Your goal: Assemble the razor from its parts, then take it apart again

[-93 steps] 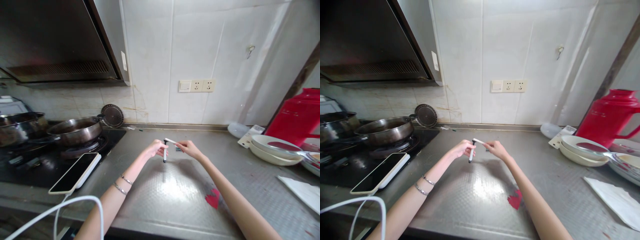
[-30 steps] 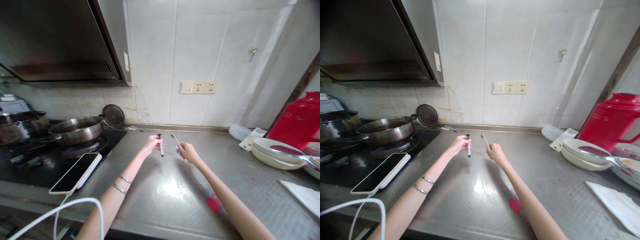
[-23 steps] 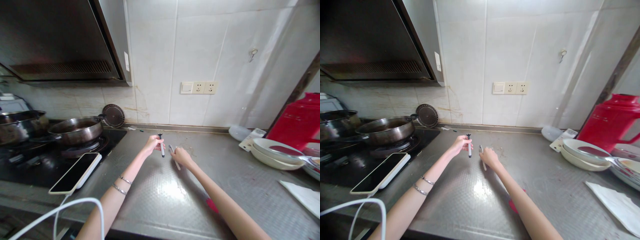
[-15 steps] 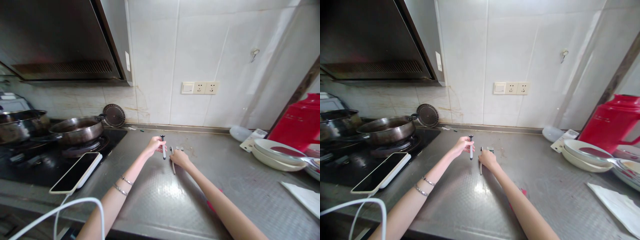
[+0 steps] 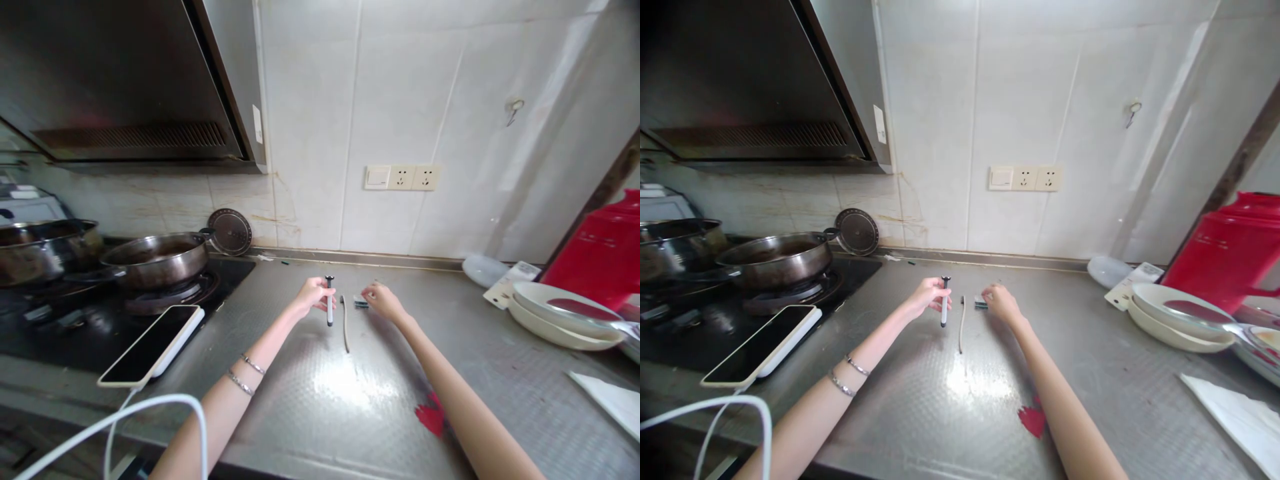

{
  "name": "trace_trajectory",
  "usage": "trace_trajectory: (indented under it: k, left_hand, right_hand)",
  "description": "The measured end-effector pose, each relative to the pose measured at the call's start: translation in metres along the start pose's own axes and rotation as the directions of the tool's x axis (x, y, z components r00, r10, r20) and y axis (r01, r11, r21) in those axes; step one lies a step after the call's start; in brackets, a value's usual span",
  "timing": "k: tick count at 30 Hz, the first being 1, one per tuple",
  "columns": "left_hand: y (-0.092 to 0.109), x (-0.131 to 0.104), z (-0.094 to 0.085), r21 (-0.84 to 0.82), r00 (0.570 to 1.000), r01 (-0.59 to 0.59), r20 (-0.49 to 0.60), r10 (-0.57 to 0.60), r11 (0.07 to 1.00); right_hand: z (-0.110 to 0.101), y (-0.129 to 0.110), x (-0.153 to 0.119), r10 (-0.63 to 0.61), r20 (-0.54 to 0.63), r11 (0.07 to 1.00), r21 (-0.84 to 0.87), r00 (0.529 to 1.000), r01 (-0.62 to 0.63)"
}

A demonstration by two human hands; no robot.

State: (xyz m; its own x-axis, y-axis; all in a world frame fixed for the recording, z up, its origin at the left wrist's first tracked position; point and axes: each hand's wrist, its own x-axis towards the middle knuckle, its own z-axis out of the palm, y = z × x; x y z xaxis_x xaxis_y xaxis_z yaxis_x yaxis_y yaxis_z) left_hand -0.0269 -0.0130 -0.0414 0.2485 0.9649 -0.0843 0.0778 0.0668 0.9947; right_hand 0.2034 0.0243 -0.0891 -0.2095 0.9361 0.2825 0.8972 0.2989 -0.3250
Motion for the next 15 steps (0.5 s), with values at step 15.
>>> trace_trajectory:
  k: [15]
  left_hand:
    - [-0.005,0.001,0.005,0.022,0.999,0.021,0.024,-0.021,1.0]
  right_hand:
    - [0.019,0.022,0.001,-0.102,0.046,0.985,0.142,0.994,0.095]
